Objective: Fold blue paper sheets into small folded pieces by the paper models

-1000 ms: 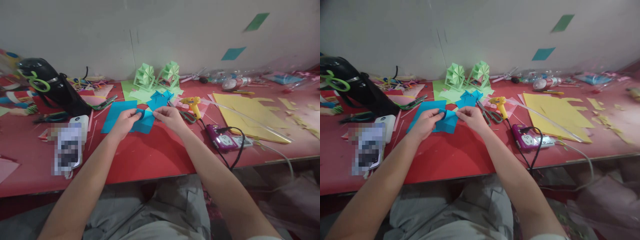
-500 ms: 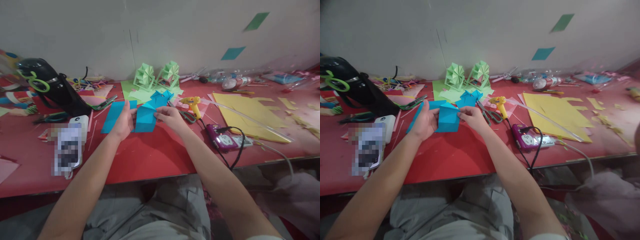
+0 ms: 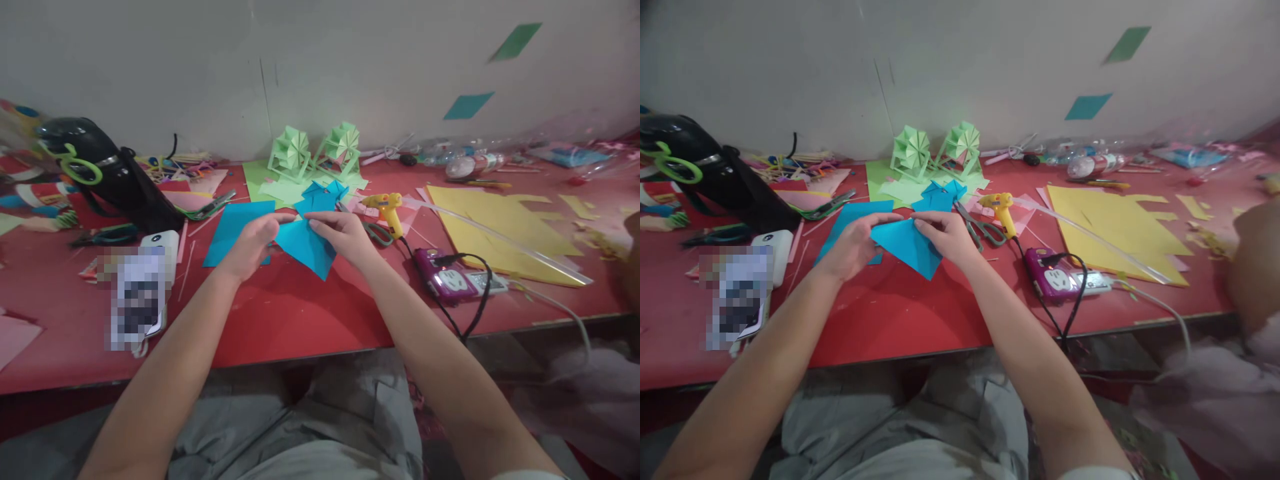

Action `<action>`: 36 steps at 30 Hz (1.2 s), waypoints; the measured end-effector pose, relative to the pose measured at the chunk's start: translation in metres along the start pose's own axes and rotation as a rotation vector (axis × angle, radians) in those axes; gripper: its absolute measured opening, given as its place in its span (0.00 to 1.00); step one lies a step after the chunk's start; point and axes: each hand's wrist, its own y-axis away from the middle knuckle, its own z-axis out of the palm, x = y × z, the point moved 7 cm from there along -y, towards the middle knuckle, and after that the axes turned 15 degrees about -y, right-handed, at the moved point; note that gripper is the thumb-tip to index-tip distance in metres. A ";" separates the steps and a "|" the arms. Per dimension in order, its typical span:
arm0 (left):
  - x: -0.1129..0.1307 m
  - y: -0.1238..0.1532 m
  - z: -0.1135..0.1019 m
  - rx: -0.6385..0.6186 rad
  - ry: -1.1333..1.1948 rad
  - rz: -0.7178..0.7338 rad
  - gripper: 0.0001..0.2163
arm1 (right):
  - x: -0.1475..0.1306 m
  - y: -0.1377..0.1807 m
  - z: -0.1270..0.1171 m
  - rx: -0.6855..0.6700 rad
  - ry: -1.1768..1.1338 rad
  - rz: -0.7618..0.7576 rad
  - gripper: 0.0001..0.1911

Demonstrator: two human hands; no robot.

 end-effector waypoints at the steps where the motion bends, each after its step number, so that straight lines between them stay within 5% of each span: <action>1: 0.000 -0.001 -0.005 0.069 -0.063 0.015 0.30 | -0.002 0.000 -0.002 0.028 0.011 -0.030 0.17; 5: 0.002 -0.001 -0.019 0.313 -0.241 0.046 0.20 | -0.005 0.000 -0.005 0.122 -0.015 -0.115 0.16; 17: 0.018 0.005 -0.005 0.313 -0.512 0.314 0.11 | -0.003 0.000 0.006 0.042 -0.171 -0.018 0.15; 22: 0.019 0.006 0.005 0.228 -0.494 0.400 0.10 | -0.001 -0.001 0.003 0.069 -0.174 0.014 0.13; 36: 0.026 0.009 0.010 0.281 -0.628 0.612 0.07 | -0.003 0.002 0.003 0.118 -0.187 0.020 0.11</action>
